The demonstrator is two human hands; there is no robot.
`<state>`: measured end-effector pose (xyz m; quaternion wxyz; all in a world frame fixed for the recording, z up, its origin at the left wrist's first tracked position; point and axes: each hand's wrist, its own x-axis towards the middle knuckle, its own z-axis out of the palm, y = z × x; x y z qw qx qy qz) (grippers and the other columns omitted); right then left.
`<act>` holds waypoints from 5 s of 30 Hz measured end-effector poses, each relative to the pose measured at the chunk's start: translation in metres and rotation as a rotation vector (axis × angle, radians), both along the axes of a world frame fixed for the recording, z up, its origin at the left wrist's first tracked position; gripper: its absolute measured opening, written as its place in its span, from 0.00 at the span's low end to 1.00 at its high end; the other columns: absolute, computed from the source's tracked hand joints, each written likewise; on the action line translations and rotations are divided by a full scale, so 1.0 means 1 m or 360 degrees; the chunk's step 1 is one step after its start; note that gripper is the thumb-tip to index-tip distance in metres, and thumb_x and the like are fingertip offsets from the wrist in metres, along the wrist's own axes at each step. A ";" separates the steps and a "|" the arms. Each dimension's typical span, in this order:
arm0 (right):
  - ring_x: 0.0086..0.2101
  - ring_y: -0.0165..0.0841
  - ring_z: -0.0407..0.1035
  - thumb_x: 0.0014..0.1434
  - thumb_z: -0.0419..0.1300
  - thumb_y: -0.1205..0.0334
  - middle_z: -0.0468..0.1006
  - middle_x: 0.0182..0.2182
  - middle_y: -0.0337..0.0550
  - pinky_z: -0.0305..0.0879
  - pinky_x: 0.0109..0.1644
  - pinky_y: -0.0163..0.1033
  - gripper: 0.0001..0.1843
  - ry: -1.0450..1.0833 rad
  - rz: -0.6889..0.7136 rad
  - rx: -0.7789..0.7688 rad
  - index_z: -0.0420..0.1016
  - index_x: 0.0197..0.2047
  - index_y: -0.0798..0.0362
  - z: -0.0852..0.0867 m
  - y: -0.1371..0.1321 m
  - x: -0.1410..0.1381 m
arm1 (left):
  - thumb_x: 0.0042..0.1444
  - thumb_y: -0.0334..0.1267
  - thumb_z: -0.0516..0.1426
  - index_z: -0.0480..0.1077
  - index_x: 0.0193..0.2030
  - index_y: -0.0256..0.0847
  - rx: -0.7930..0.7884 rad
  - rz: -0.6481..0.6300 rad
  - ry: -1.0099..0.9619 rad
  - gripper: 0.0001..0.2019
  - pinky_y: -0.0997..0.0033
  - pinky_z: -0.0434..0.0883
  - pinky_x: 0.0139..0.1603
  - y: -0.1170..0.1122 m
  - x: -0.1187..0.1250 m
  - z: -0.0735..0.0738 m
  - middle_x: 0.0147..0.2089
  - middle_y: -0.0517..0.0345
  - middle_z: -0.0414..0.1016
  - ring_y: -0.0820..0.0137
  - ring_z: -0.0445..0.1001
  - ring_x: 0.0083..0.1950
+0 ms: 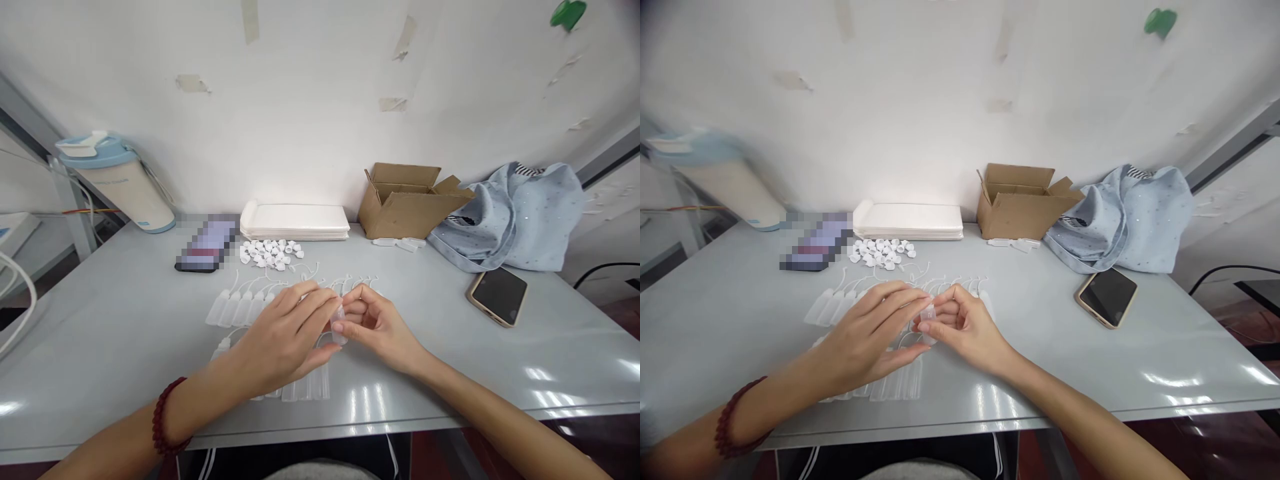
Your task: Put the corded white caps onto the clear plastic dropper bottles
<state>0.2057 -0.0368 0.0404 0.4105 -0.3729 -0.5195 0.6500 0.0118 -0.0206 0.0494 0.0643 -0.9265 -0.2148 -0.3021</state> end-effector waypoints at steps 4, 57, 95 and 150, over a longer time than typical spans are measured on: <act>0.29 0.32 0.77 0.51 0.68 0.56 0.80 0.25 0.38 0.70 0.34 0.36 0.13 -0.0265 0.0165 0.0140 0.68 0.31 0.52 0.002 0.007 0.013 | 0.54 0.36 0.58 0.64 0.52 0.31 -0.0122 -0.0108 0.0000 0.19 0.56 0.71 0.49 -0.007 0.001 0.001 0.46 0.43 0.73 0.55 0.68 0.50; 0.16 0.25 0.56 0.65 0.49 0.52 0.69 0.13 0.36 0.54 0.22 0.32 0.28 -0.1501 -0.0732 0.1049 0.62 0.15 0.53 -0.013 0.053 0.059 | 0.64 0.40 0.49 0.70 0.44 0.37 -0.0703 0.0259 0.0347 0.12 0.58 0.69 0.45 0.049 -0.023 0.004 0.42 0.49 0.74 0.59 0.66 0.49; 0.44 0.48 0.68 0.62 0.49 0.66 0.78 0.40 0.57 0.62 0.46 0.52 0.11 -0.2225 -0.0755 0.1181 0.71 0.43 0.57 -0.045 0.104 0.109 | 0.56 0.40 0.57 0.74 0.31 0.42 -0.0778 0.0457 -0.0570 0.07 0.71 0.69 0.29 0.036 -0.016 0.005 0.31 0.57 0.77 0.69 0.72 0.33; 0.43 0.37 0.75 0.58 0.62 0.60 0.79 0.43 0.46 0.71 0.48 0.45 0.16 -0.0546 -0.0039 0.0576 0.69 0.50 0.51 -0.015 0.013 0.012 | 0.61 0.26 0.53 0.65 0.52 0.33 -0.0367 0.0034 -0.0174 0.12 0.67 0.70 0.39 0.005 -0.001 -0.010 0.45 0.48 0.70 0.67 0.68 0.43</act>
